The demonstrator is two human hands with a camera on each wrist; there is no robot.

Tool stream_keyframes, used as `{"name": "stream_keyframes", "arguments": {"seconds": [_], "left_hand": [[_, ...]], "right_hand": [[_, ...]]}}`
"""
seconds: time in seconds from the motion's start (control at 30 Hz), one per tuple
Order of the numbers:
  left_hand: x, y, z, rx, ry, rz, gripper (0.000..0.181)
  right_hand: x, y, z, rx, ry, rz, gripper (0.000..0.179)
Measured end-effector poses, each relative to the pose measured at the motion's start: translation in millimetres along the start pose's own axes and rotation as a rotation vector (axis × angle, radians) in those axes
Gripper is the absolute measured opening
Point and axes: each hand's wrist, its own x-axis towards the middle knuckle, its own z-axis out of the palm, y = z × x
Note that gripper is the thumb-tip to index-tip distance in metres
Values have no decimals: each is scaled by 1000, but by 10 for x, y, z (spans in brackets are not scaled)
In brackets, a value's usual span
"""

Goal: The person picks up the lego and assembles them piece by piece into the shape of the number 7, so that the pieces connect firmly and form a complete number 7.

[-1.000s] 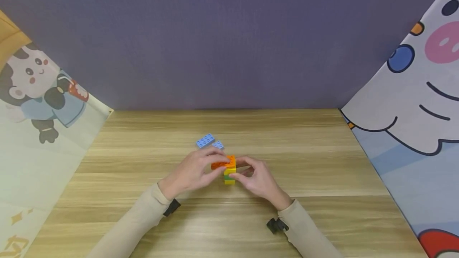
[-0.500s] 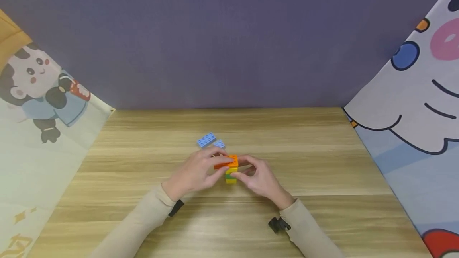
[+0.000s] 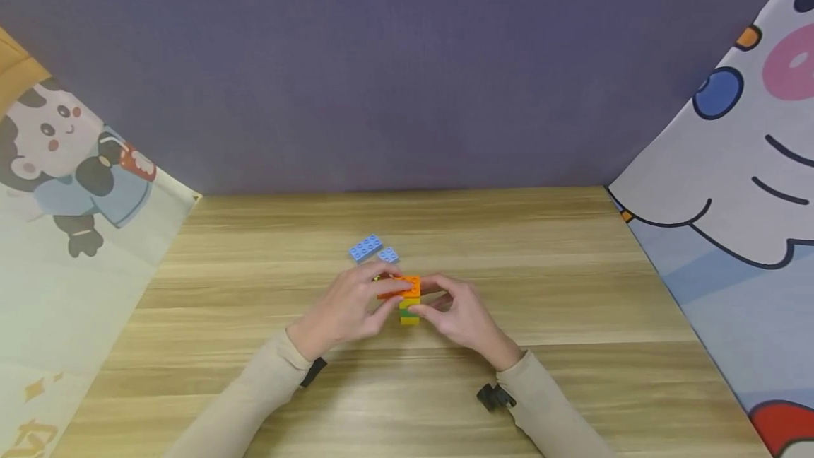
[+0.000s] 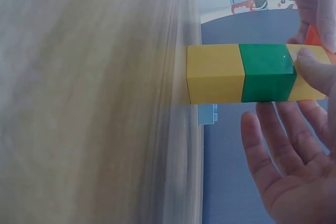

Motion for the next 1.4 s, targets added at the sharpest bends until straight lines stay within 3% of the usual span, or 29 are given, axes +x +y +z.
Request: {"name": "stream_keyframes", "arguments": {"seconds": [0.17, 0.37, 0.53, 0.73, 1.0, 1.23, 1.4], "left_hand": [[30, 28, -27, 70, 12, 11, 19], [38, 67, -50, 89, 16, -2, 19], [45, 73, -50, 79, 25, -4, 18], [72, 55, -62, 46, 16, -16, 16], [69, -17, -58, 18, 6, 16, 16], [60, -23, -77, -44, -42, -82, 47], [46, -15, -62, -64, -42, -125, 54]], "right_hand": [[14, -13, -2, 1, 0, 6, 35], [23, -100, -48, -18, -32, 45, 40], [48, -215, -93, -8, -5, 14, 40], [144, -312, -109, 13, 55, -52, 27], [160, -210, -55, 139, 75, -45, 24], [151, -247, -20, 157, 87, -48, 21], [149, -303, -35, 146, 76, -9, 19]]}}
